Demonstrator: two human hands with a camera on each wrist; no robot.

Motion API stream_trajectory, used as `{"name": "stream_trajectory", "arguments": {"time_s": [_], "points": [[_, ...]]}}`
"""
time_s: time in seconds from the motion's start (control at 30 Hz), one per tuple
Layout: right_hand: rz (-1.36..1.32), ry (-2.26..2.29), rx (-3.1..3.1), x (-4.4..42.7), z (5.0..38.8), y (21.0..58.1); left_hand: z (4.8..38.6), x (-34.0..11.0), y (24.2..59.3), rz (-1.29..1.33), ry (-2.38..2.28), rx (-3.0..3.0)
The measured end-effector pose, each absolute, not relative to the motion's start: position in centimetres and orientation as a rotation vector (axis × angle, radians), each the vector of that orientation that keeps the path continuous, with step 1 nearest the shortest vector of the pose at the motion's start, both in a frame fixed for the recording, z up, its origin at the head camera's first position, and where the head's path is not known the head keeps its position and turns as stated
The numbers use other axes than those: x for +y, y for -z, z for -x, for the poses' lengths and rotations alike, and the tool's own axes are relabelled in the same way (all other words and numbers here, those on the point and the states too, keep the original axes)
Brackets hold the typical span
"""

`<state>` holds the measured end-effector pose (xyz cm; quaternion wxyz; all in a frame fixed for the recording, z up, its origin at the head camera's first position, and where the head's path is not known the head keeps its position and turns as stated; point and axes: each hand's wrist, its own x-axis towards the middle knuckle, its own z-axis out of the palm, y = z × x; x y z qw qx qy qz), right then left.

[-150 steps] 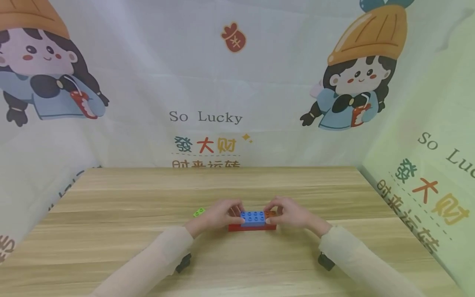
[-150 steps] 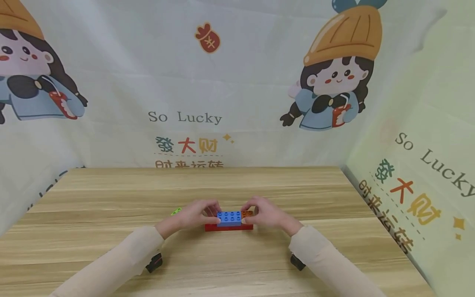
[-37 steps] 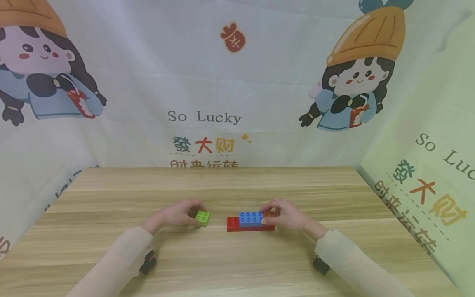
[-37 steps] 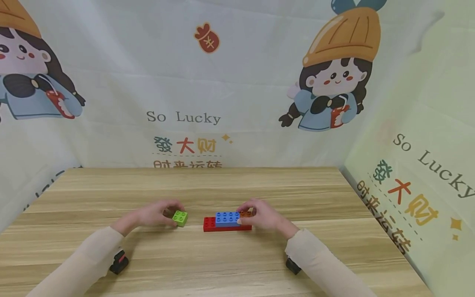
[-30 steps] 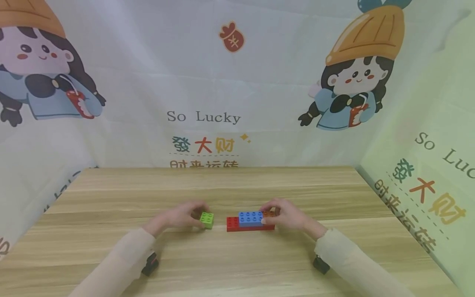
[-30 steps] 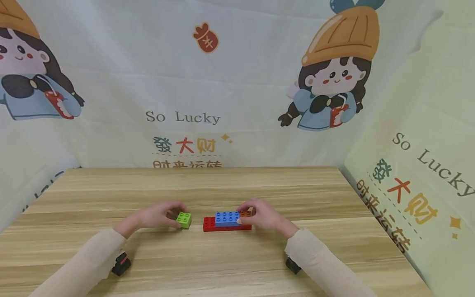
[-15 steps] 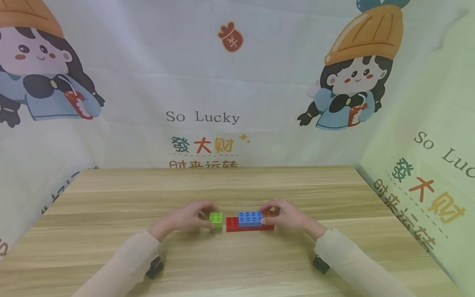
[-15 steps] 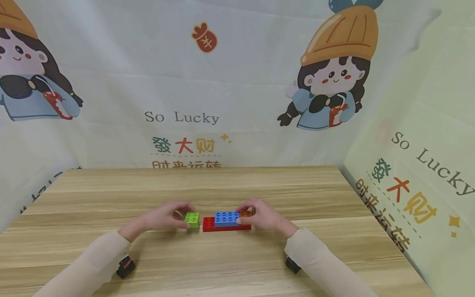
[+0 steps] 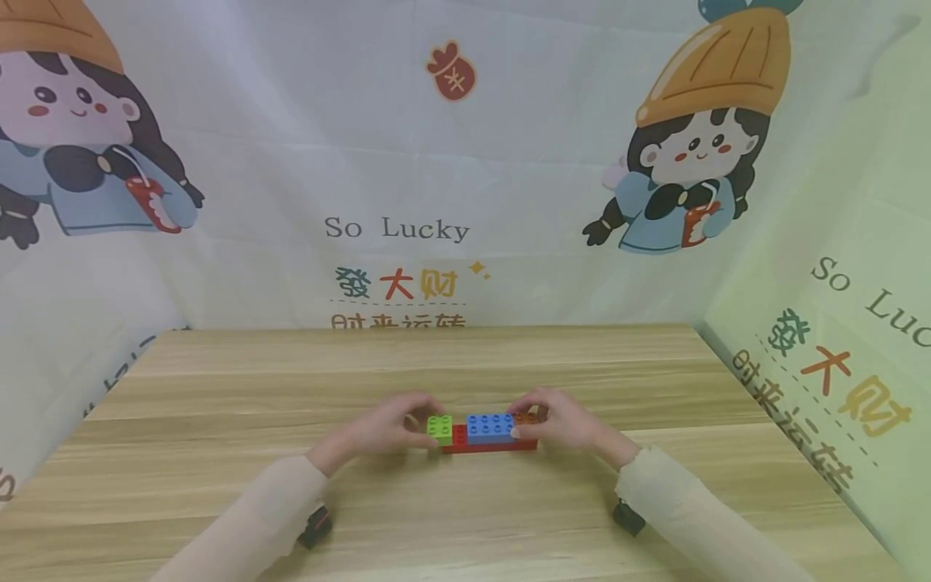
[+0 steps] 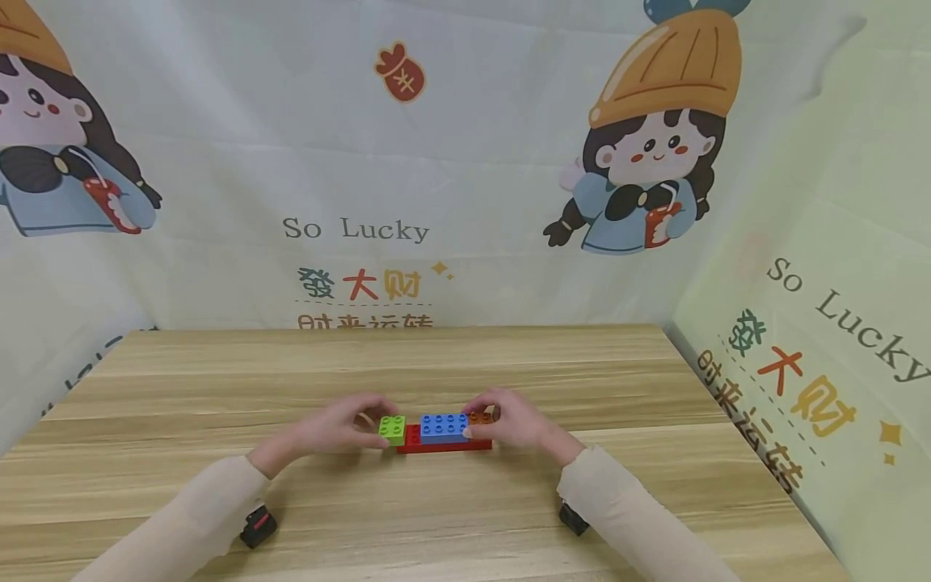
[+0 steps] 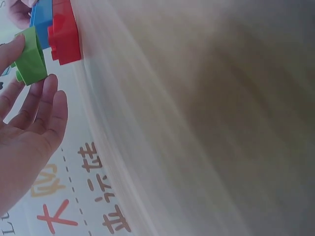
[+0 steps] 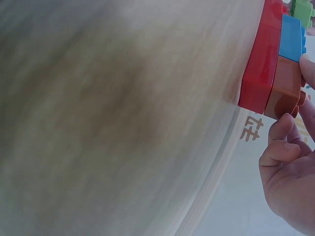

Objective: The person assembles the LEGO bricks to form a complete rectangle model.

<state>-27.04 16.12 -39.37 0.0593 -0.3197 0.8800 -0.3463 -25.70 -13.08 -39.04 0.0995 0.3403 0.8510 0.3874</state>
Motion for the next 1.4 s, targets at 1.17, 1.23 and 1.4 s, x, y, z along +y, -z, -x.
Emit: {"name": "stream_trajectory", "arguments": {"time_s": [1.17,1.23,1.4], "points": [[0.986,1.028,2.685,16.1,27.3,39.4,26.5,-10.8,39.6,-0.968,-1.116,2.572],[0.986,1.030,2.685,16.1,27.3,39.4,26.6,-10.7,39.7,-0.968,-1.117,2.571],[0.982,1.011,2.697,16.1,27.3,39.4,26.6,-10.7,39.8,-0.962,-1.109,2.580]]}}
